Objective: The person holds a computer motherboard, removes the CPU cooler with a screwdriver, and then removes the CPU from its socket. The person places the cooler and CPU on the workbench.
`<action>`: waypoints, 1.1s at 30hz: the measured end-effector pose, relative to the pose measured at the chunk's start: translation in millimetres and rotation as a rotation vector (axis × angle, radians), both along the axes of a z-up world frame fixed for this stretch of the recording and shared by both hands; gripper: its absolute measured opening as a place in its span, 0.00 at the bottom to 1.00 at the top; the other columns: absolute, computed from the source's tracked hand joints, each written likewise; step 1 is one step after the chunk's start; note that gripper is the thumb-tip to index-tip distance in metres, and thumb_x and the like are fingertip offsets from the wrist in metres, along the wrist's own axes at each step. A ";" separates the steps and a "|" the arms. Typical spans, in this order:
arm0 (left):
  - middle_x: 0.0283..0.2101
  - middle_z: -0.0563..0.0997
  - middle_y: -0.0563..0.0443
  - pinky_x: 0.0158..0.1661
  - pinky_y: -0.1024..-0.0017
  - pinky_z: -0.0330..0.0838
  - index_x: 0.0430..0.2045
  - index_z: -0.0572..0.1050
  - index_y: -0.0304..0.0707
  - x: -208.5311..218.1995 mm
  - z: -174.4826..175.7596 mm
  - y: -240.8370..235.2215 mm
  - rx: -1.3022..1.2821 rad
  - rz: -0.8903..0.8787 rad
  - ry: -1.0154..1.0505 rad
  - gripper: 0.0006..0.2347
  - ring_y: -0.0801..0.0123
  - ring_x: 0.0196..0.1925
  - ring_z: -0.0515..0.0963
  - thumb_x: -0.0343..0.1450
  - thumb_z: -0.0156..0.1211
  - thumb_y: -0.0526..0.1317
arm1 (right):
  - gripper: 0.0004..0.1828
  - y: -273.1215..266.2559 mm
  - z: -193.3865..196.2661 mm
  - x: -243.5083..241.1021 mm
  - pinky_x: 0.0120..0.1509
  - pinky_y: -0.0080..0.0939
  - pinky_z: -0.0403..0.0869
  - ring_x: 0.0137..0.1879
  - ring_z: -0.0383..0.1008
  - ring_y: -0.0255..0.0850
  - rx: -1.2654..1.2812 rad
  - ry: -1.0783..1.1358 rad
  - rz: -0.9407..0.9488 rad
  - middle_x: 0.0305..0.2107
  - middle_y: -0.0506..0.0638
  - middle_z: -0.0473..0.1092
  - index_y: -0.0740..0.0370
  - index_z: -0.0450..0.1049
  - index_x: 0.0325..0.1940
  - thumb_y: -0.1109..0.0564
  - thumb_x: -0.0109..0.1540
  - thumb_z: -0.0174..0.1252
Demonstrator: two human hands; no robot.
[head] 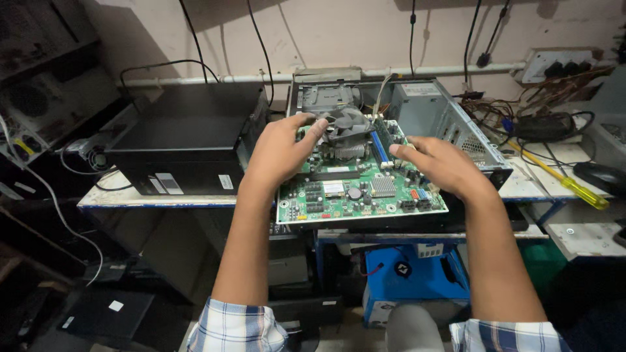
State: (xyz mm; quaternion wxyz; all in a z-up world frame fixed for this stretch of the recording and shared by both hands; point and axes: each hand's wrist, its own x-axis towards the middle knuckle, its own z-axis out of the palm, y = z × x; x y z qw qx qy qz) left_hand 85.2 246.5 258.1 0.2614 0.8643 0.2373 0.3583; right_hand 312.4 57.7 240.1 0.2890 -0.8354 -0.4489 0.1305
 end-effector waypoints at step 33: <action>0.36 0.83 0.43 0.66 0.60 0.66 0.28 0.82 0.26 -2.9 -85.3 40.3 -0.195 -0.395 -0.641 0.12 0.57 0.58 0.78 0.73 0.55 0.38 | 0.10 -73.9 -81.7 79.5 0.57 0.52 0.69 0.49 0.71 0.54 0.812 -0.777 0.016 0.27 0.54 0.68 0.63 0.74 0.29 0.60 0.65 0.58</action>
